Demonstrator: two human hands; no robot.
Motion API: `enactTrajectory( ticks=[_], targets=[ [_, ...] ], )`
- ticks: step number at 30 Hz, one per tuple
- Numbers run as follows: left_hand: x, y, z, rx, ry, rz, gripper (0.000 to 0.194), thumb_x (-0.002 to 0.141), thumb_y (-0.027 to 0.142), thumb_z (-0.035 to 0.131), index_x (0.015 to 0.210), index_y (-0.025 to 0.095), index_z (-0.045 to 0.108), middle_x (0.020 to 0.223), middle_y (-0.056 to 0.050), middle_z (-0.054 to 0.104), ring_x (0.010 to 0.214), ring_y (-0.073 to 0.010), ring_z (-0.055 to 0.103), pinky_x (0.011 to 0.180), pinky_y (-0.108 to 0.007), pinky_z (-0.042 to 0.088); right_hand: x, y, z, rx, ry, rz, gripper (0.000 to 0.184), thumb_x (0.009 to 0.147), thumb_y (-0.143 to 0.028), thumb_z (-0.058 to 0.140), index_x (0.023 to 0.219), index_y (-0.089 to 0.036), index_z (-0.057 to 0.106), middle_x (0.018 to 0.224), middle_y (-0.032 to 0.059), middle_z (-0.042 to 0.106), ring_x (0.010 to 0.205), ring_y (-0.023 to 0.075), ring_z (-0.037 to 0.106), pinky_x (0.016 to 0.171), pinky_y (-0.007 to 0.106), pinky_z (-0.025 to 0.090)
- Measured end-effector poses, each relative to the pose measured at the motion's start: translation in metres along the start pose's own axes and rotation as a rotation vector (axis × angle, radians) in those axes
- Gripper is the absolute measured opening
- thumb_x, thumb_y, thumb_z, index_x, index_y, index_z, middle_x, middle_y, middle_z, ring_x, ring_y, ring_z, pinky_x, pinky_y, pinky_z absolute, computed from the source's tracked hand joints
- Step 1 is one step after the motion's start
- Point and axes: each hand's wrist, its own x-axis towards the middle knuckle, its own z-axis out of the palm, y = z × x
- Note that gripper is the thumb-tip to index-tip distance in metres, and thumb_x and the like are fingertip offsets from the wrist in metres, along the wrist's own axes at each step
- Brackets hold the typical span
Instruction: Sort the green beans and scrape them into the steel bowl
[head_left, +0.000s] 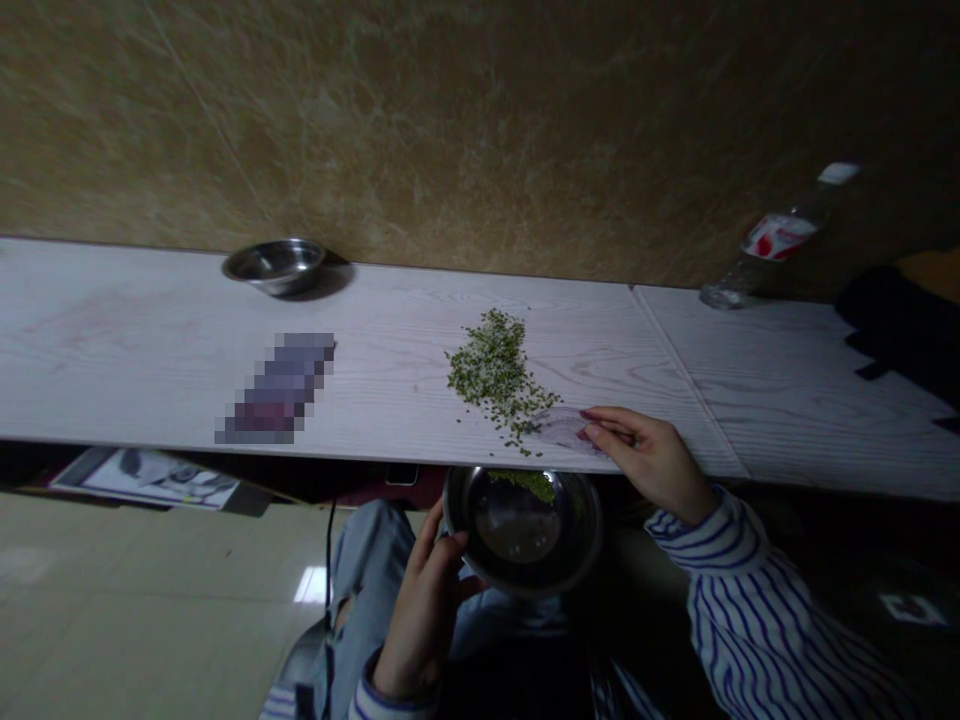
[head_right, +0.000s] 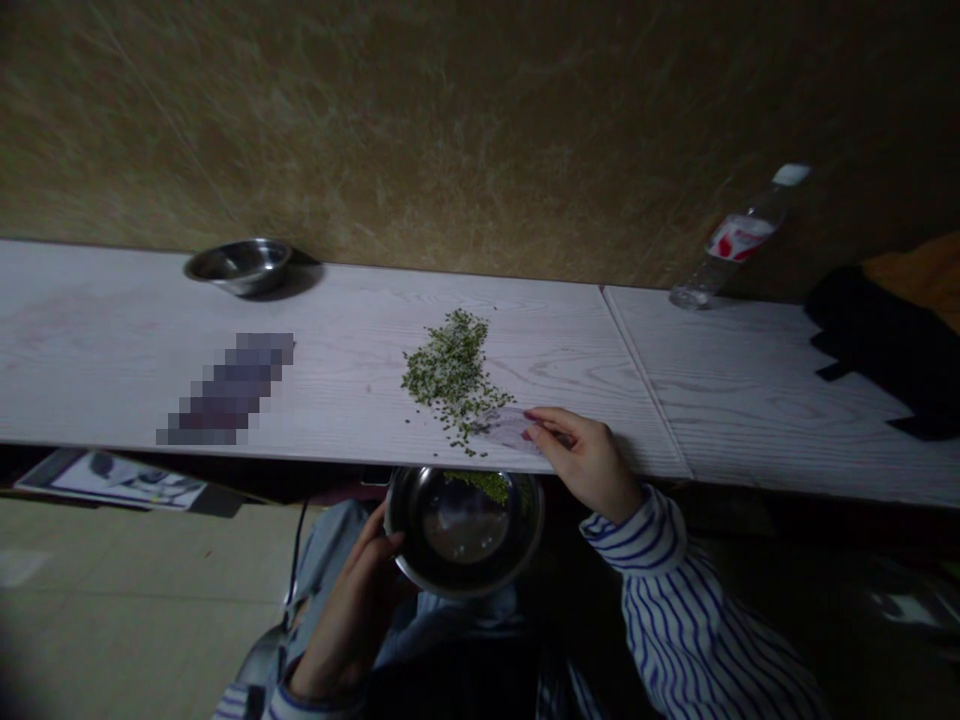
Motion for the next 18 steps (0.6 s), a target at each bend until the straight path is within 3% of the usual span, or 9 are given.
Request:
enactTrajectory(
  ticks=[18],
  targets=[
    [-0.002, 0.002, -0.003, -0.012, -0.013, 0.002, 0.077, 0.079, 0.032, 0.069, 0.151, 0.03, 0.042, 0.137, -0.008, 0.062, 0.109, -0.0255, 0.059, 0.069, -0.031, 0.053, 0.0, -0.005, 0.013, 0.005, -0.071, -0.013, 0.03, 0.078, -0.042, 0.074, 0.096, -0.018, 0.078, 0.084, 0.0088, 0.08, 0.08, 0.0245, 0.077, 0.075, 0.036, 0.064]
  ],
)
